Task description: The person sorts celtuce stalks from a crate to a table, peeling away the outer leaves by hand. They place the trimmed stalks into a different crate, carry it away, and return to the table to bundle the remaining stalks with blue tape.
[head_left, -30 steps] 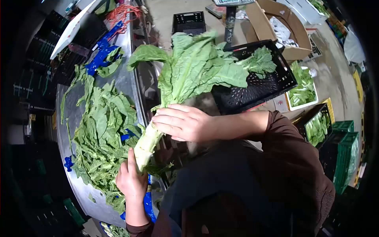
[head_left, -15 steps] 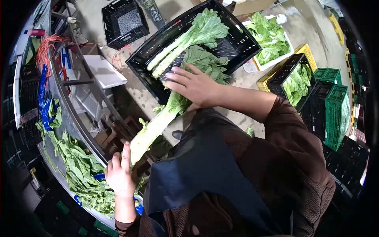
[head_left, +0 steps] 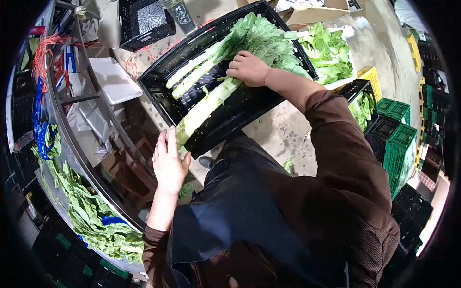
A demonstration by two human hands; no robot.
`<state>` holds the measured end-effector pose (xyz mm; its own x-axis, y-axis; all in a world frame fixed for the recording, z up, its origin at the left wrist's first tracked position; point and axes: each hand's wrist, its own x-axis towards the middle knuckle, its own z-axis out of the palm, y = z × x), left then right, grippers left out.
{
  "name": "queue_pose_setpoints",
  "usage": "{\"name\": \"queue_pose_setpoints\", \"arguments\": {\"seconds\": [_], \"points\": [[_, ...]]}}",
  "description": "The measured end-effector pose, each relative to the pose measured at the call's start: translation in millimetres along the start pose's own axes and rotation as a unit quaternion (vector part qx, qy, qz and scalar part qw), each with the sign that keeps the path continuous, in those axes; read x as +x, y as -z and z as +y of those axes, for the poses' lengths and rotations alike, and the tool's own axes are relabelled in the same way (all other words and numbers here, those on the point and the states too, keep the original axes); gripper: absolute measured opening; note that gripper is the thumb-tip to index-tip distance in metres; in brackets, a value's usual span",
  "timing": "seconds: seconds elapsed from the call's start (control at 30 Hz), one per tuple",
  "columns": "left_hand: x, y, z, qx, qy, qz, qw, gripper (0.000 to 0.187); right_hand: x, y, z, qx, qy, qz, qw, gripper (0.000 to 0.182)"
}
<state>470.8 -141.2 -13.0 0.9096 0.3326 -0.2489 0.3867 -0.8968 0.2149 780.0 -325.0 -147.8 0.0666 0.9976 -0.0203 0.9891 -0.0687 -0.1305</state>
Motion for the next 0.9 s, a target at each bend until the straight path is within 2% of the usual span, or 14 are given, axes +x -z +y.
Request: {"name": "queue_pose_setpoints", "arguments": {"seconds": [0.03, 0.1, 0.13, 0.17, 0.2, 0.3, 0.43, 0.5, 0.7, 0.77, 0.9], "points": [[1, -6, -3, -0.029, 0.016, -0.037, 0.999, 0.084, -1, -11, 7, 0.001, 0.001, -0.005, 1.000, 0.033], [-5, -26, -11, -0.032, 0.024, -0.053, 0.998, 0.084, -3, -29, 18, -0.010, -0.042, -0.081, 0.996, 0.037], [-8, -36, -14, -0.030, 0.031, -0.066, 0.997, 0.084, -1, -31, 21, -0.010, -0.040, -0.086, 0.995, 0.037], [-10, -44, -15, -0.031, 0.059, -0.107, 0.992, 0.085, 2, -33, 22, 0.002, -0.045, -0.110, 0.993, 0.040], [-12, -55, -19, -0.035, 0.060, -0.110, 0.992, 0.085, 6, -36, 25, 0.014, -0.050, -0.134, 0.990, 0.045], [-14, -81, -25, -0.009, 0.098, -0.186, 0.978, 0.089, 10, -59, 35, 0.032, -0.053, -0.144, 0.988, 0.052], [-3, -100, -30, 0.010, 0.141, -0.266, 0.953, 0.092, 8, -81, 43, 0.009, -0.079, -0.195, 0.978, 0.052], [2, -107, -33, 0.003, 0.142, -0.274, 0.951, 0.092, 10, -95, 44, -0.024, -0.091, -0.247, 0.964, 0.052], [3, -112, -41, -0.046, 0.150, -0.274, 0.949, 0.090, 30, -143, 36, -0.004, -0.072, -0.254, 0.964, 0.041], [1, -114, -45, -0.066, 0.144, -0.268, 0.950, 0.090, 31, -157, 45, -0.009, -0.064, -0.197, 0.978, 0.045], [3, -115, -48, -0.122, 0.151, -0.266, 0.944, 0.092, 36, -170, 52, -0.003, -0.068, -0.241, 0.968, 0.052]]}}
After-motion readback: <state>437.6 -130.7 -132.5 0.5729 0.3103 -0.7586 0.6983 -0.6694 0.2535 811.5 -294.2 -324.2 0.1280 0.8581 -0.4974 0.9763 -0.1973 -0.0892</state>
